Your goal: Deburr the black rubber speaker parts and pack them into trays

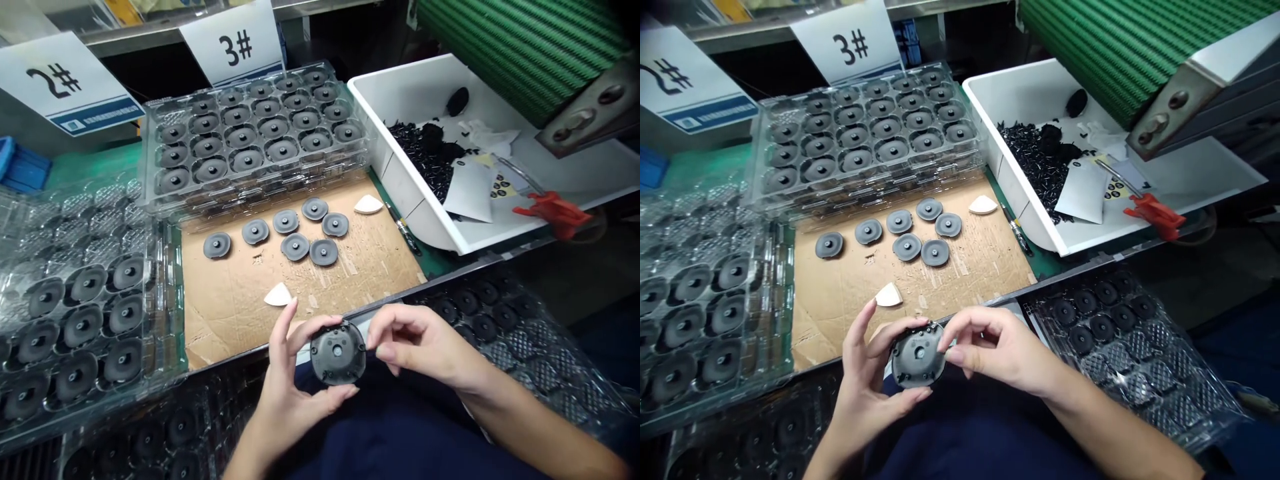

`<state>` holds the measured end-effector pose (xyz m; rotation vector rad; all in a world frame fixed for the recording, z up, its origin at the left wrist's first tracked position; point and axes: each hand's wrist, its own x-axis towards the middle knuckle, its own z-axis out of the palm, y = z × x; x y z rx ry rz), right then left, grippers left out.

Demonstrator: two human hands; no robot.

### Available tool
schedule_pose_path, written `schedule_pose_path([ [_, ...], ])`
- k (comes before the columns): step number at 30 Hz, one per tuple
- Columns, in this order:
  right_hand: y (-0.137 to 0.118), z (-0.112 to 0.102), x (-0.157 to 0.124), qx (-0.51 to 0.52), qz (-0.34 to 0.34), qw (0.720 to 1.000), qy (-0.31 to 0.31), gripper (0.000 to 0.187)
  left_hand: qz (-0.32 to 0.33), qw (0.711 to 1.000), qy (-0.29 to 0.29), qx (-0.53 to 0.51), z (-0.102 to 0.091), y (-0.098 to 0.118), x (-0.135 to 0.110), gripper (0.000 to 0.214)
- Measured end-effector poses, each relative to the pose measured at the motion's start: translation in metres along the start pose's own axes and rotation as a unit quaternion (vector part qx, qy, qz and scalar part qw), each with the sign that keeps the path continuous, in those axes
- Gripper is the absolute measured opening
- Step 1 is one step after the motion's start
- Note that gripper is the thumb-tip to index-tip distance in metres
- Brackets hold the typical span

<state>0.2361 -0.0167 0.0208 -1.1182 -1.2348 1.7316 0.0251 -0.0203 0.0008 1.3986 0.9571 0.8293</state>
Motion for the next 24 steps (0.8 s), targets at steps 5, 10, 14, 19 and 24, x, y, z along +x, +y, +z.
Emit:
schedule_pose_path([
  [5,-0.007,0.0,-0.011,-0.134,-0.104,0.983,0.062,0.011,0.047,0.997,0.027,0.046,0.013,0.005,0.005,0.097],
  [10,-0.012,0.003,-0.013,-0.154,-0.07,0.979,0.117,0.008,0.125,0.981,0.055,0.138,0.023,0.009,0.01,0.1],
  [14,-0.009,0.002,-0.013,-0.125,-0.021,0.985,0.118,0.009,0.164,0.959,0.082,0.215,0.027,0.008,0.011,0.103],
  [19,-0.003,0.001,-0.01,-0.099,-0.017,0.987,0.128,0.007,0.25,0.916,0.098,0.298,0.028,0.002,0.012,0.101],
  [24,0.0,0.001,-0.009,-0.046,0.004,0.991,0.127,0.003,0.267,0.907,0.099,0.309,0.027,-0.001,0.014,0.102],
])
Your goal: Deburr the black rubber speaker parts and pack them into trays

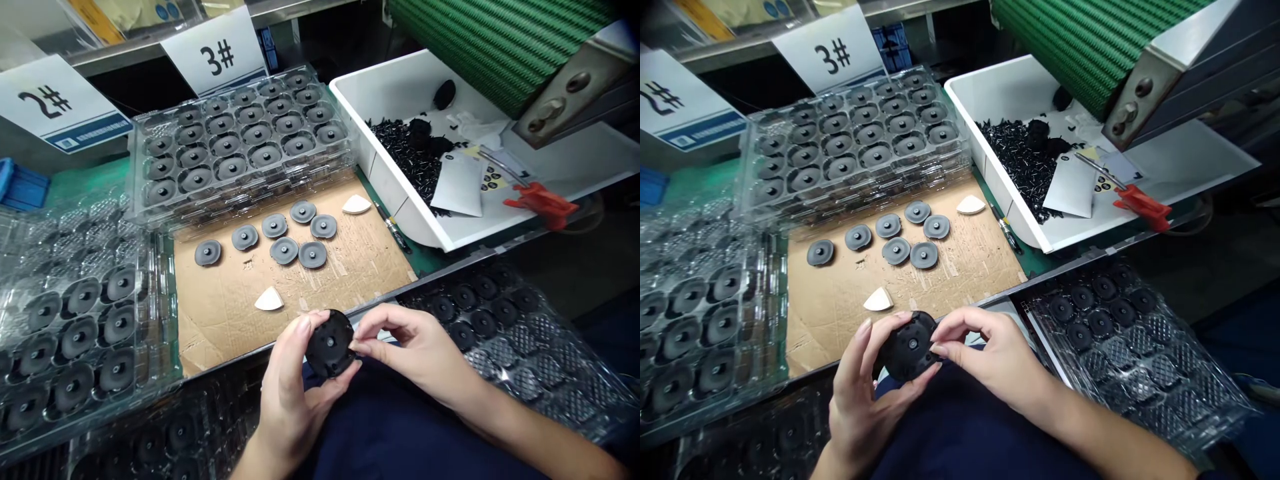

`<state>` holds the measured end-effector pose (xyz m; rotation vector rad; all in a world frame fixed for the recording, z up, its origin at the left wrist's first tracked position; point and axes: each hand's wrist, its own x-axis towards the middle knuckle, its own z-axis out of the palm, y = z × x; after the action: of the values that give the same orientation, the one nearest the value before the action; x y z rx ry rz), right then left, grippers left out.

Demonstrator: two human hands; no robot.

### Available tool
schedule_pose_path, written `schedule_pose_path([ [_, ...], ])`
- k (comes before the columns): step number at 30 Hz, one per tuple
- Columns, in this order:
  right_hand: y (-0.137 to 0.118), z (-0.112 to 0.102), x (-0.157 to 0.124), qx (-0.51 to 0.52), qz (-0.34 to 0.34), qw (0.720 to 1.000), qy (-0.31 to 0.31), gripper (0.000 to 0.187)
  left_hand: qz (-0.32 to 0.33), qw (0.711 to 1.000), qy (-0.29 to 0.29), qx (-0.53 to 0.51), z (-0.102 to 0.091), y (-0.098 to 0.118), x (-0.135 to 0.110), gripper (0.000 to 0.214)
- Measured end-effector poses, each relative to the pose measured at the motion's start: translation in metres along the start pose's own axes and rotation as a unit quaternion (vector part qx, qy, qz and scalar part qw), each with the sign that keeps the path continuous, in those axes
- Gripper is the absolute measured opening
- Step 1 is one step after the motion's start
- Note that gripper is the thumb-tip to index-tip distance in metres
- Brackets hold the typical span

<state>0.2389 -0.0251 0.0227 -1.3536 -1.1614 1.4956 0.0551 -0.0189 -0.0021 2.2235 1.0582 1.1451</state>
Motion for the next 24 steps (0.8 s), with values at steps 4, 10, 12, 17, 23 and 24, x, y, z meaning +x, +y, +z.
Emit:
schedule_pose_path([
  [4,0.004,0.003,0.001,0.04,0.004,0.999,-0.003,0.005,-0.008,1.0,0.01,-0.026,0.0,0.0,-0.001,0.103],
  [10,0.016,-0.003,-0.004,0.116,-0.006,0.992,0.044,0.011,-0.121,0.985,0.036,-0.115,0.003,0.002,-0.008,0.098],
  [12,0.018,-0.009,-0.006,0.046,-0.058,0.995,0.06,0.009,-0.156,0.978,0.032,-0.135,0.004,0.005,-0.008,0.096],
  [17,0.019,-0.014,-0.004,-0.171,-0.264,0.949,0.002,0.027,-0.284,0.936,0.014,-0.207,0.005,0.017,-0.001,0.078],
  [23,0.062,-0.048,-0.012,-0.256,-0.015,0.966,0.003,0.039,-0.414,0.818,-0.221,-0.333,0.02,0.015,-0.008,0.057],
  [24,0.077,-0.064,-0.021,-0.268,0.033,0.963,0.023,0.039,-0.419,0.811,-0.23,-0.338,0.023,0.013,-0.01,0.058],
])
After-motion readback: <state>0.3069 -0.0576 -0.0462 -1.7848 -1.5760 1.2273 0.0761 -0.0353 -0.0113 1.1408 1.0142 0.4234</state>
